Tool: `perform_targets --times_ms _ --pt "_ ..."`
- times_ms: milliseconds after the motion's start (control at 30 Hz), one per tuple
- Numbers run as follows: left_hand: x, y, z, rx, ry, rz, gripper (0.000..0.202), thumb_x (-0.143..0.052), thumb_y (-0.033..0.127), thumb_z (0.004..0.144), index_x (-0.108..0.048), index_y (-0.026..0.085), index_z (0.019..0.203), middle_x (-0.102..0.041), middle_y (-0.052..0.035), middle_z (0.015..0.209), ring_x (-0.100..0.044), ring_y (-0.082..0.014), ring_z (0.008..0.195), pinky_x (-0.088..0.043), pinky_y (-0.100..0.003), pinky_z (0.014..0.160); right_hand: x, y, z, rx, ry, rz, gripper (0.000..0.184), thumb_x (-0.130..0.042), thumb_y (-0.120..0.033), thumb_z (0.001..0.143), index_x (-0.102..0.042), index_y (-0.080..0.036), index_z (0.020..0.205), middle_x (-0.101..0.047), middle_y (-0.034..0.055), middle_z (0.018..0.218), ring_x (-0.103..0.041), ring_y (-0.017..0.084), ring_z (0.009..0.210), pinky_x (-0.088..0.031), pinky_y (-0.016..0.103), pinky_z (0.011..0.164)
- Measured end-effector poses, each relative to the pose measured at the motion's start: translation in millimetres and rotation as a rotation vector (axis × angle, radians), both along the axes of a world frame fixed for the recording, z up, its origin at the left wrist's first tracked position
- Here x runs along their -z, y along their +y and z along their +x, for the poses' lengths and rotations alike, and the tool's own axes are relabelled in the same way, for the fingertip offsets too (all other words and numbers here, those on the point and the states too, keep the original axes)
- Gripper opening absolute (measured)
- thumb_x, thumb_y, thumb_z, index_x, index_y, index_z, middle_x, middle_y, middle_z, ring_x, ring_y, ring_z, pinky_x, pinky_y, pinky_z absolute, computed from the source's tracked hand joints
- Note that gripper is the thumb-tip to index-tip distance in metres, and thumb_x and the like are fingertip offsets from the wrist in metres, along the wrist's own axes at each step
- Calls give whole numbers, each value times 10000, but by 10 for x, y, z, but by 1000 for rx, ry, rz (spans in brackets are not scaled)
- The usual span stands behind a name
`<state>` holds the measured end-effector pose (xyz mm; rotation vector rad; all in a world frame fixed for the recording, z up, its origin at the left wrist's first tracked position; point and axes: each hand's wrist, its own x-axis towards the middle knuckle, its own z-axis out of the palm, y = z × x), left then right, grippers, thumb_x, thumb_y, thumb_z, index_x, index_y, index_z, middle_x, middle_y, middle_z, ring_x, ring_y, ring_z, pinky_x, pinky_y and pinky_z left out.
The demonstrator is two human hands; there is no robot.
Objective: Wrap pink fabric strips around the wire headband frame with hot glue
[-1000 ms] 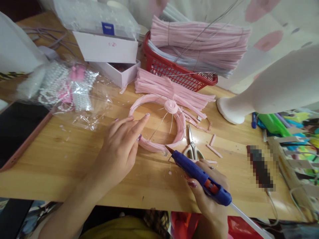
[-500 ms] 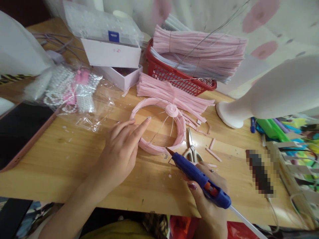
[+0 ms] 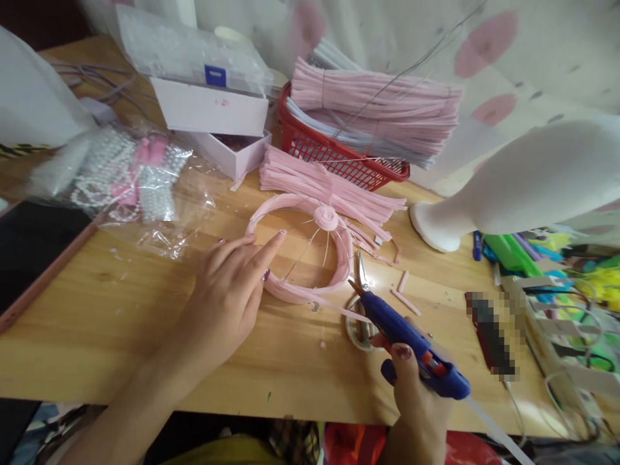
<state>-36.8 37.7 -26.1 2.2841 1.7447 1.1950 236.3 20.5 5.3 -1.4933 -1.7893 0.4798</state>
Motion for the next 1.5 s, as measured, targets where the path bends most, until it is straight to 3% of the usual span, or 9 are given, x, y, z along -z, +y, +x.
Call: perform_targets --times_ms 200,400,600,800,1000,1233,1500 --pt "-6 3 -3 6 9 -5 638 -461 47 937 -325 262 1522 -655 -115 1233 -573 -310 1210 -464 -567 1038 51 31 10 31 13 -48 429 -599 -555 881 -608 -212 624 -515 -3 569 -485 154 495 -382 294 486" --pt "-10 14 -1 9 24 18 598 -465 43 938 -359 216 1500 -654 -129 1220 -574 -306 1196 -477 -538 1028 35 -1 -72 136 41 -98 470 -583 -601 874 -606 -209 616 -590 17 599 -531 171 545 -383 306 534" --pt "-13 12 -6 7 21 12 584 -463 49 939 -369 207 1493 -652 -130 1210 -574 -305 1190 -473 -530 1032 10 3 -109 200 50 -117 479 -604 -635 832 -625 -217 600 -560 4 570 -493 167 526 -373 311 537" --pt "-5 13 -9 2 16 7 627 -472 50 936 -337 242 1517 -645 -116 1232 -564 -301 1206 -464 -527 1047 12 2 -97 186 84 -147 447 -667 -605 790 -601 -215 581 -574 4 589 -506 169 549 -362 314 549" --pt "-13 13 -10 4 25 10 639 -467 55 942 -316 259 1528 -650 -109 1219 -570 -299 1201 -469 -538 1037 39 11 -52 178 57 -103 468 -625 -612 820 -582 -217 573 -576 8 577 -490 166 529 -369 320 551" --pt "-7 9 1 0 28 11 635 -460 59 951 -306 255 1535 -656 -110 1196 -573 -297 1186 -479 -544 1023 29 59 24 43 -23 -40 463 -583 -571 881 -634 -208 599 -535 -10 530 -473 150 470 -403 330 578" --pt "0 8 -4 -2 24 13 590 -467 52 949 -355 234 1498 -664 -115 1213 -572 -297 1195 -483 -547 1020 44 32 60 53 8 -68 427 -628 -541 857 -617 -202 597 -552 -2 554 -466 143 481 -371 295 504"
